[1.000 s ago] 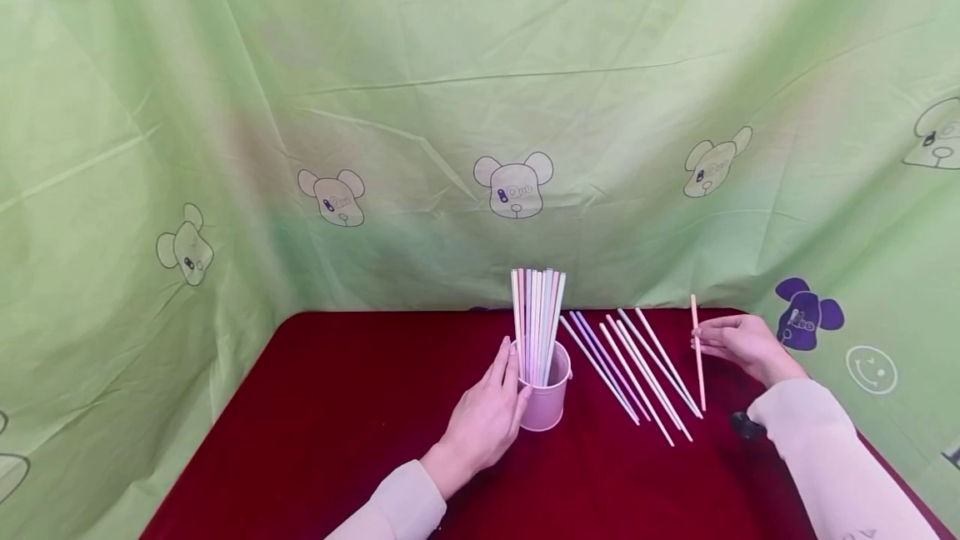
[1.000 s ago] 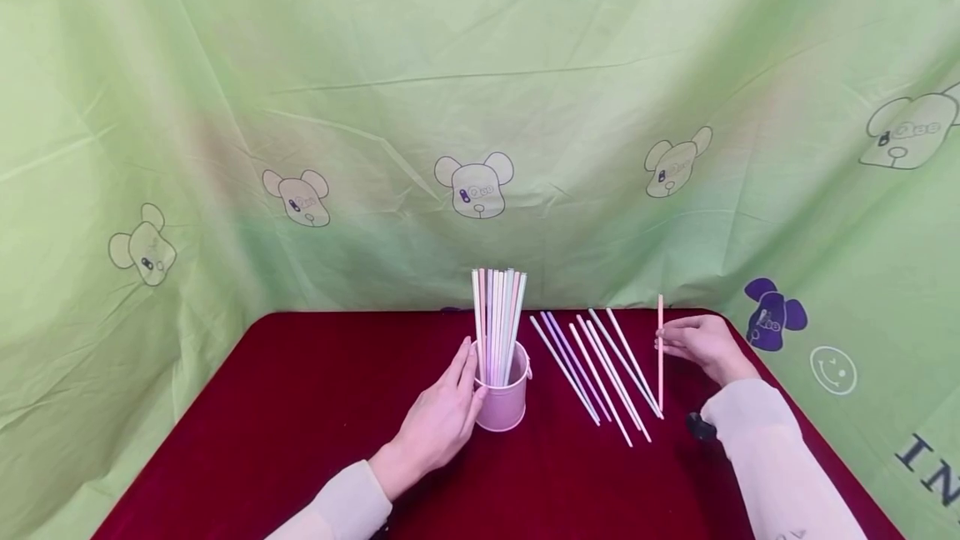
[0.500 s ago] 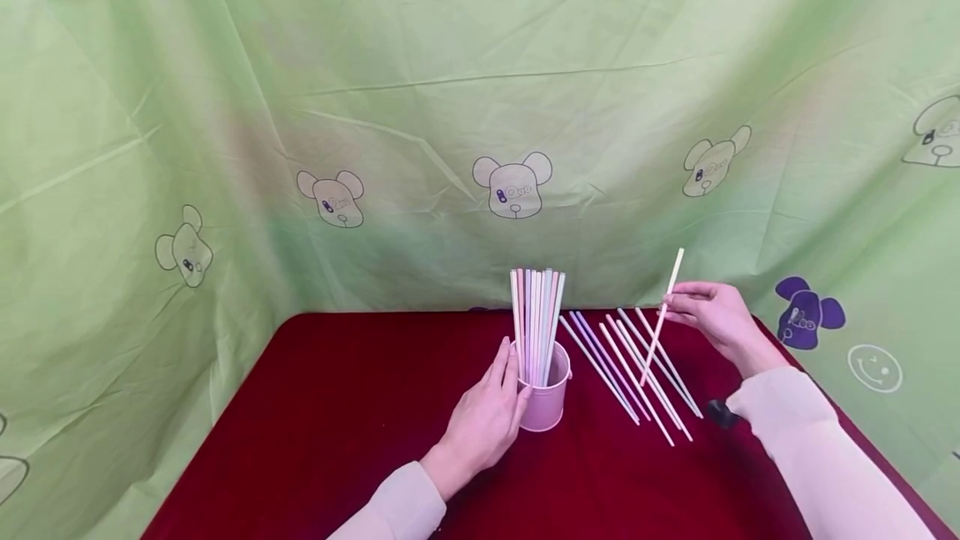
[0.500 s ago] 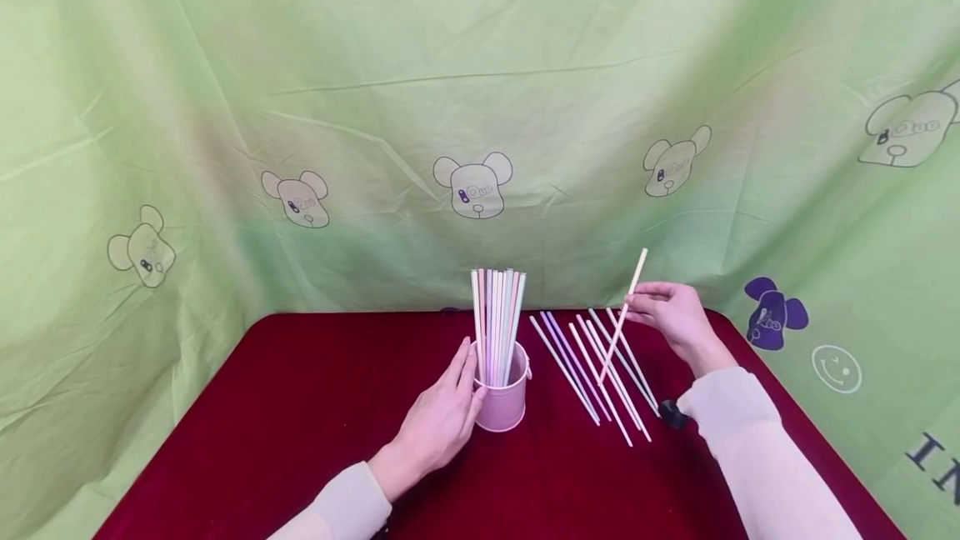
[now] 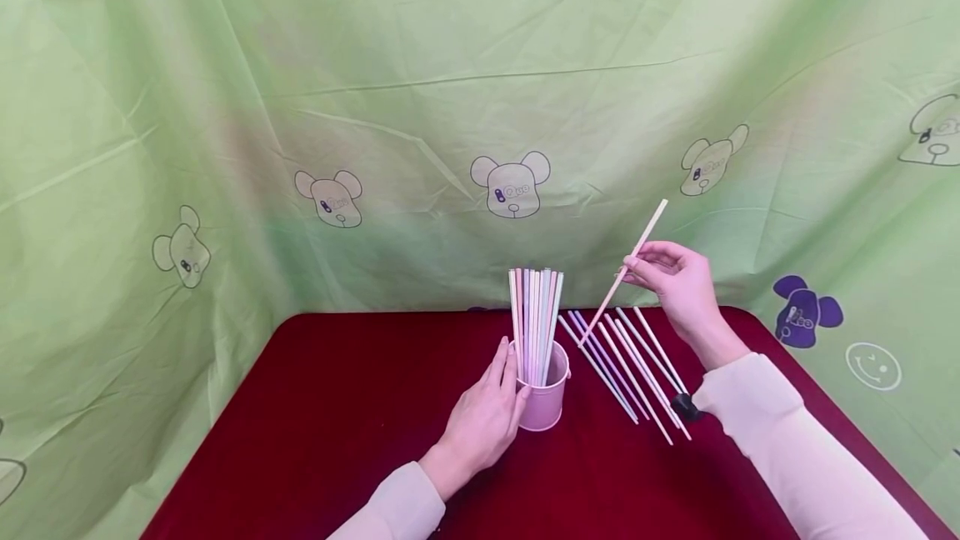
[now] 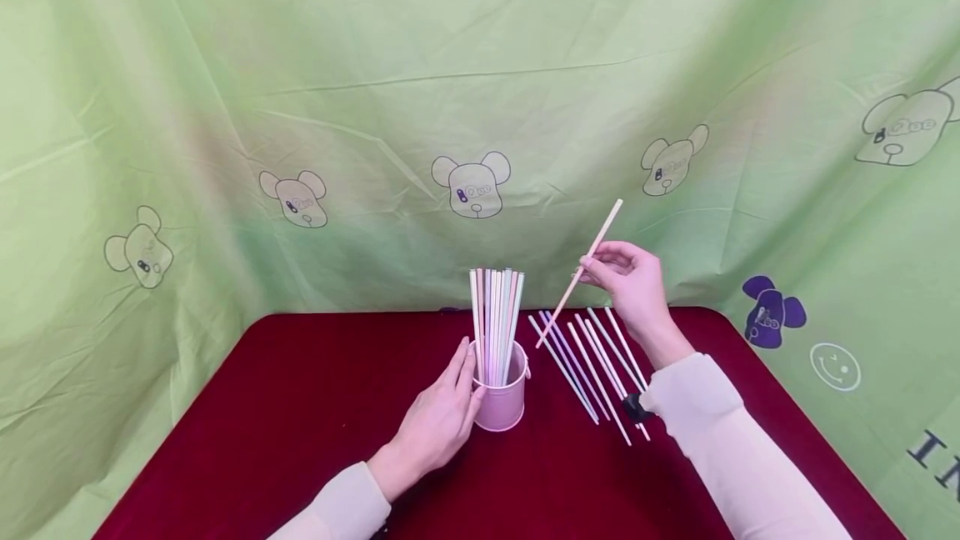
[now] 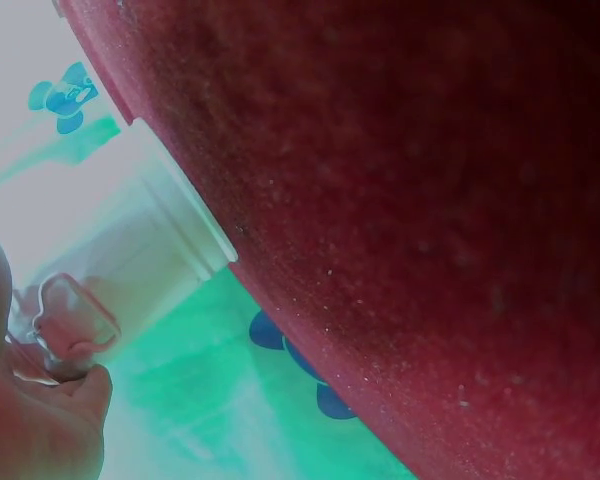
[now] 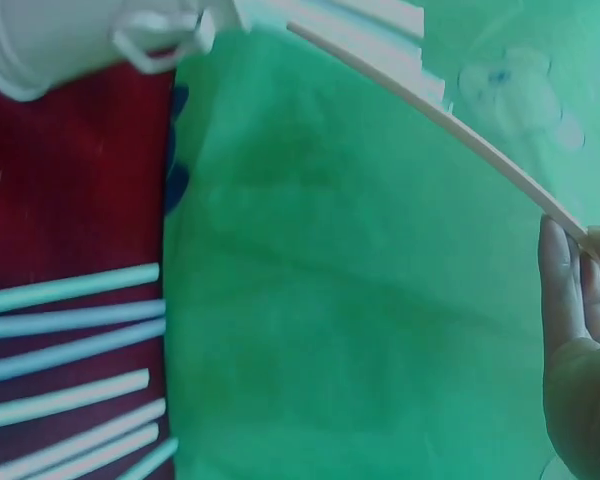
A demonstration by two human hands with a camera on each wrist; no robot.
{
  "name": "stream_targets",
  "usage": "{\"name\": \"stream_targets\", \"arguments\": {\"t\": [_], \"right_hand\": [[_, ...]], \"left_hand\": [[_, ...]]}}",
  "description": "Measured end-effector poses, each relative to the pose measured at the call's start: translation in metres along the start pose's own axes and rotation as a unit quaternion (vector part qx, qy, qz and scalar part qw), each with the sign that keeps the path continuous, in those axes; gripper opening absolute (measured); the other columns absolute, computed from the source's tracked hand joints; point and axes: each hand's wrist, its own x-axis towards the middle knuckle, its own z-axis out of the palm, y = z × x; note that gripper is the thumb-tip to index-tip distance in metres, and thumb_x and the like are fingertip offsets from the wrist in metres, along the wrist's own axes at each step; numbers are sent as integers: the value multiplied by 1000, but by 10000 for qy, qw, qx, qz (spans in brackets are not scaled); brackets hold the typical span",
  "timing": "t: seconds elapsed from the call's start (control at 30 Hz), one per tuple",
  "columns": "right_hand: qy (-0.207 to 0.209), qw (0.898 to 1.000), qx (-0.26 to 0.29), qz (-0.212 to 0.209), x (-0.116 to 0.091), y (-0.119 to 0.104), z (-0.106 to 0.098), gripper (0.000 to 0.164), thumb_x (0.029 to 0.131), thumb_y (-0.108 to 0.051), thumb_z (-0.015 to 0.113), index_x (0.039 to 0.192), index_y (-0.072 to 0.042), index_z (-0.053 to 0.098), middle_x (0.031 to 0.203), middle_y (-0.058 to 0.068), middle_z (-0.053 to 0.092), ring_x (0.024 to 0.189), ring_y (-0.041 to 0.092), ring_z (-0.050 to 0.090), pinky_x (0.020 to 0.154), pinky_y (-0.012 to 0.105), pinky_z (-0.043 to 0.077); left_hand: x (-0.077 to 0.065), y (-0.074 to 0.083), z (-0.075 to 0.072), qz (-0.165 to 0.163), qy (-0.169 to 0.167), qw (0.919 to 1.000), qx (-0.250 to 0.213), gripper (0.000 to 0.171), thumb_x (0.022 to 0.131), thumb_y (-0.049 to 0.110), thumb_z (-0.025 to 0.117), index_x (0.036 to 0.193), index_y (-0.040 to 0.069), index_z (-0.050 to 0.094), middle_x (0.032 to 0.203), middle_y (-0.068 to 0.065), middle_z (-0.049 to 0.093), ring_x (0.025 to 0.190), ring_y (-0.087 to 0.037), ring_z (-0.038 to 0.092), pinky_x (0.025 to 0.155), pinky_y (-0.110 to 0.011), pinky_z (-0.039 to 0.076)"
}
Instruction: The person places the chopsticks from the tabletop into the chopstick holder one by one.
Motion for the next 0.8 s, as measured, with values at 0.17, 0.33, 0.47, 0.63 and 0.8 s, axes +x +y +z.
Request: {"name": "stream_targets", "arguments": {"t": [0.17, 0.33, 0.47, 0.63, 0.8], "right_hand": [[-163, 9995, -265, -62, -2, -1, 21, 25, 82, 6, 67, 103, 11, 56, 89, 17, 66, 76, 26, 69, 73, 39, 53], [-337, 9967, -732, 33, -5, 9, 33, 22, 82, 7, 67, 102, 8, 58, 90, 20, 64, 76, 25, 68, 73, 40, 54], [-604, 9909, -1189, 178, -8, 23, 39, 23, 82, 6, 66, 102, 10, 57, 93, 28, 62, 77, 26, 68, 72, 41, 54], [-992, 9759, -1901, 416, -11, 38, 44, 23, 82, 1, 69, 100, 9, 57, 92, 29, 63, 75, 26, 68, 70, 39, 56], [-1339, 9631, -2268, 546, -15, 49, 51, 21, 81, 1, 70, 97, 9, 58, 87, 26, 64, 74, 28, 68, 69, 40, 56]], "left_hand": [[0, 0, 0, 6, 23, 10000, 1, 62, 102, 41, 22, 147, -1, 24, 154, -17, 19, 131, -21, 39, 84, -31, 52], [0, 0, 1, 3, 19, 10000, 5, 61, 102, 41, 21, 146, -2, 26, 153, -17, 21, 132, -21, 39, 84, -31, 52], [-1, 0, 1, -1, -2, 10000, -9, 61, 102, 40, 22, 146, -2, 27, 153, -17, 20, 132, -21, 39, 84, -31, 52], [0, 0, 2, 51, 88, 9999, 21, 61, 102, 40, 24, 145, -2, 28, 153, -17, 21, 131, -21, 39, 83, -30, 52], [0, 0, 2, 48, 98, 9999, 2, 61, 102, 40, 24, 145, -2, 27, 153, -17, 20, 131, -20, 39, 84, -30, 52]]}}
